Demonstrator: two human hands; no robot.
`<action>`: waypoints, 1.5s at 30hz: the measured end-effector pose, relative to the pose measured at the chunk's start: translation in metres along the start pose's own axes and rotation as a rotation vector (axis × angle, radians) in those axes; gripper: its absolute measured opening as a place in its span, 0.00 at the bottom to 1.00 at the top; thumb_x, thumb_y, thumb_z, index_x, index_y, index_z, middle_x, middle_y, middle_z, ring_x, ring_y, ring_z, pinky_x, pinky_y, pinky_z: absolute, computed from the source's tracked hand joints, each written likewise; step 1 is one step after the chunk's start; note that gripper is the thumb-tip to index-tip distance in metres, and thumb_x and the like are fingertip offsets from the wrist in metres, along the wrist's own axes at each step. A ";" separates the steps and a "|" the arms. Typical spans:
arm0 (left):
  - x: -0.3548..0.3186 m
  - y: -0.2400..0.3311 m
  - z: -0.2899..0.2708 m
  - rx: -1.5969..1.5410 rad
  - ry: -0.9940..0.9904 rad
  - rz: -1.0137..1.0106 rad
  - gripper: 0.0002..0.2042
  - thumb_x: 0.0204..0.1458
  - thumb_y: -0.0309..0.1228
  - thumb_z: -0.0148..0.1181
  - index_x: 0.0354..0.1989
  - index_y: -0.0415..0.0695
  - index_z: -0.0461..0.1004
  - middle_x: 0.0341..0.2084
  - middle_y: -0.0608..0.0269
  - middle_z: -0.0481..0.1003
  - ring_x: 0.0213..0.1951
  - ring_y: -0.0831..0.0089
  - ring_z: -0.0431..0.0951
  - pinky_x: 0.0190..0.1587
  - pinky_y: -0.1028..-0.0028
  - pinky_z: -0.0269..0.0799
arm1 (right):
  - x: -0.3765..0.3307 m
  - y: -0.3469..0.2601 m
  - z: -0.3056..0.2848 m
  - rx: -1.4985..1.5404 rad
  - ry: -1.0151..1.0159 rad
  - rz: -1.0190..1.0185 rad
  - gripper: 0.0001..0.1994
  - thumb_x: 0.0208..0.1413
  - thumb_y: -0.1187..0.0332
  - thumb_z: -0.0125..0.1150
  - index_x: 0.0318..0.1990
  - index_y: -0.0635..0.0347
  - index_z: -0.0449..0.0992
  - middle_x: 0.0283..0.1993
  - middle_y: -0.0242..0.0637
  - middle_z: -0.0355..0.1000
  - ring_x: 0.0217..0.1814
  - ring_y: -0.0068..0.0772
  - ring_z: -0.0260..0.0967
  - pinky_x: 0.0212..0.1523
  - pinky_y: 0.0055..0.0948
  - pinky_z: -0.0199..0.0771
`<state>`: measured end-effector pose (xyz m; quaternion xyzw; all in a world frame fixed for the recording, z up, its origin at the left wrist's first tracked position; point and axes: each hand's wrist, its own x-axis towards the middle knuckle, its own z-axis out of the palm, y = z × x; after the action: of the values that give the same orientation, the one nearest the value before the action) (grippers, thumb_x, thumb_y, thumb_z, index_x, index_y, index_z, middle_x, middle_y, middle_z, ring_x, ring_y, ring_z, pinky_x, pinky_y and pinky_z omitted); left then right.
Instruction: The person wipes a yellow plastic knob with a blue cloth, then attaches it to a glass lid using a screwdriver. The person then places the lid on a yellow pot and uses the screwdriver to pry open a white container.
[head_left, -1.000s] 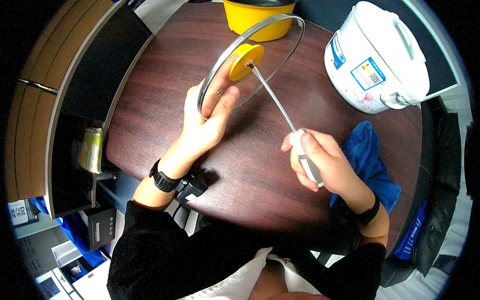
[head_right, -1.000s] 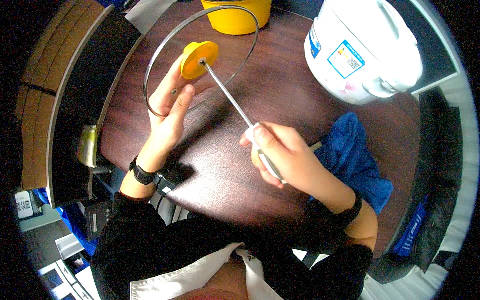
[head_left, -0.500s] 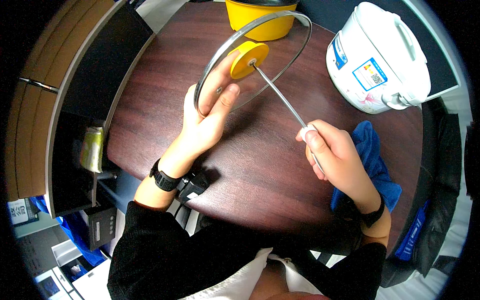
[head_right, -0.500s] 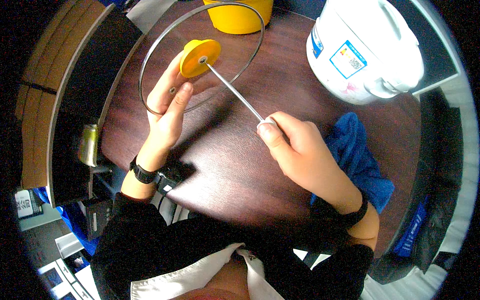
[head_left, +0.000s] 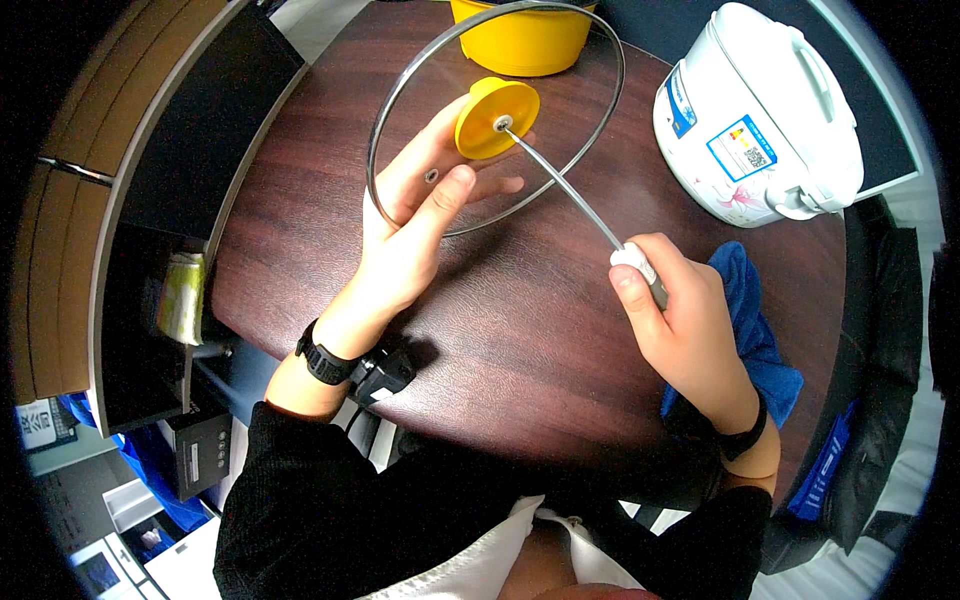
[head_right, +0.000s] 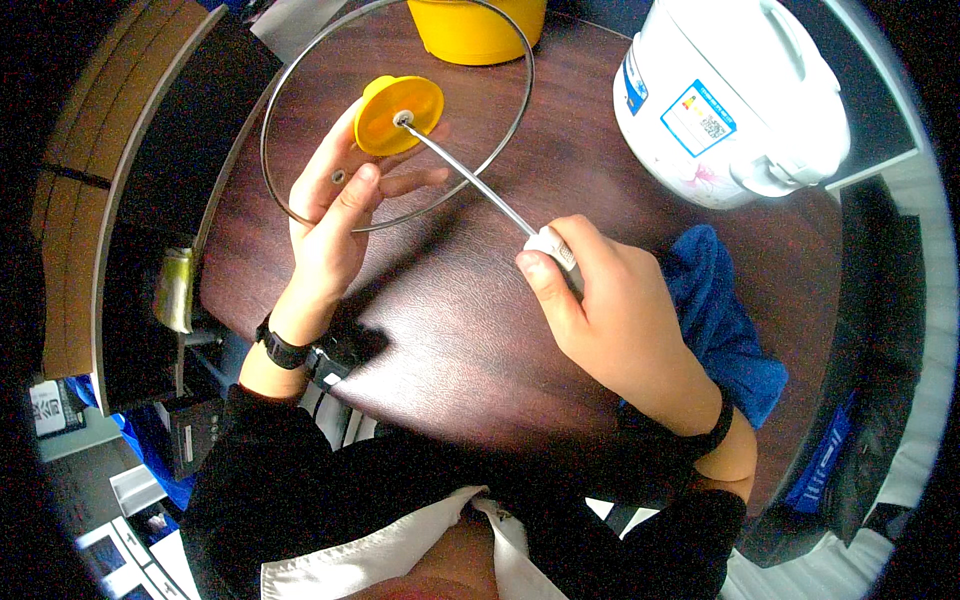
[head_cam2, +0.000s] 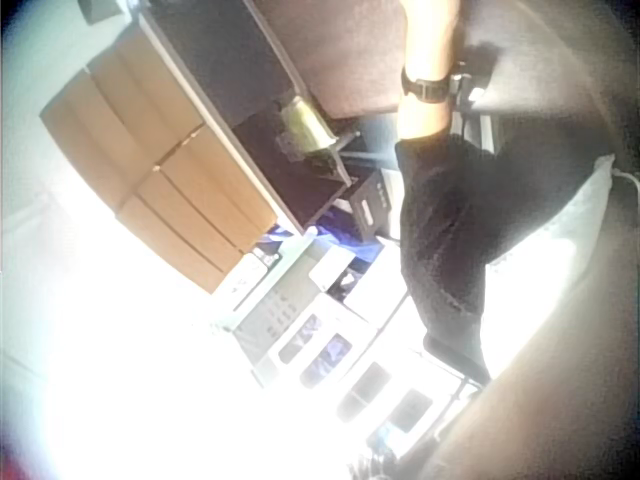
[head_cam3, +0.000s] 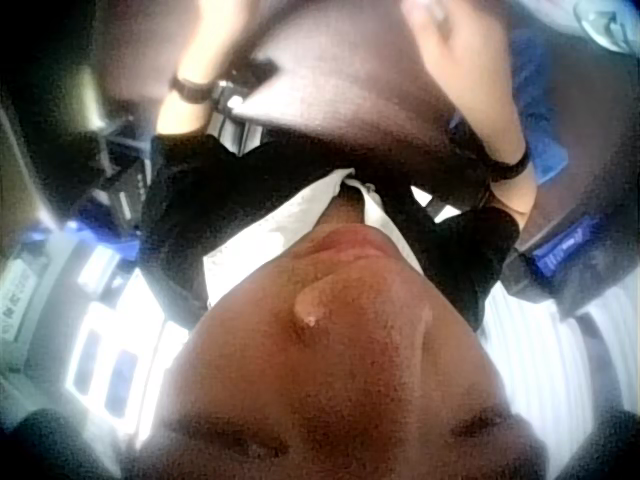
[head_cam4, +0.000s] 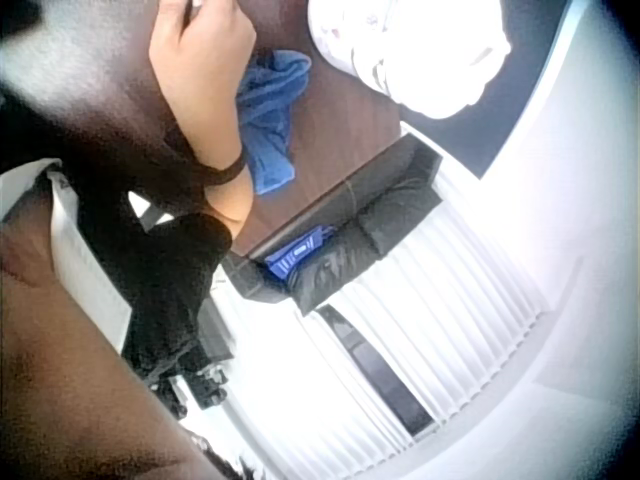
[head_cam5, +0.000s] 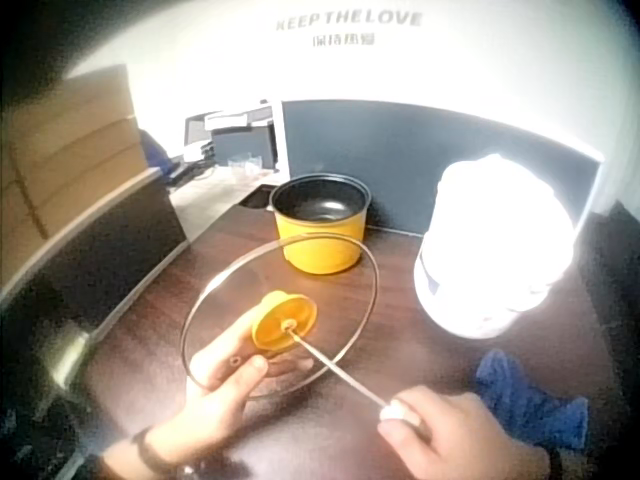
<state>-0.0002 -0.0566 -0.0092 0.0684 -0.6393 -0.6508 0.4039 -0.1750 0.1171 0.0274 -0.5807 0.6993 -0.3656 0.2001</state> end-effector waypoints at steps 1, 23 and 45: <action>0.000 0.000 0.000 -0.003 -0.001 -0.003 0.24 0.62 0.26 0.46 0.66 0.38 0.54 0.60 0.48 0.64 0.61 0.57 0.66 0.57 0.55 0.71 | 0.000 0.000 0.000 0.006 0.001 0.004 0.11 0.58 0.63 0.59 0.37 0.62 0.70 0.28 0.52 0.73 0.31 0.56 0.73 0.29 0.42 0.71; -0.002 -0.004 -0.004 0.452 -0.057 0.218 0.25 0.59 0.17 0.44 0.66 0.38 0.54 0.60 0.46 0.64 0.60 0.57 0.67 0.59 0.57 0.68 | -0.004 0.016 0.015 1.411 -0.719 0.467 0.27 0.66 0.44 0.31 0.43 0.62 0.65 0.19 0.34 0.62 0.09 0.22 0.54 0.08 0.21 0.56; -0.004 -0.002 0.007 0.017 -0.010 0.045 0.25 0.62 0.20 0.41 0.68 0.40 0.50 0.63 0.48 0.60 0.62 0.53 0.64 0.58 0.57 0.70 | 0.002 0.000 -0.001 0.088 -0.051 0.024 0.10 0.60 0.65 0.56 0.36 0.64 0.70 0.25 0.52 0.71 0.28 0.54 0.73 0.26 0.41 0.68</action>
<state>-0.0029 -0.0487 -0.0112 0.0538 -0.6482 -0.6364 0.4147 -0.1761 0.1156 0.0286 -0.5720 0.6842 -0.3787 0.2475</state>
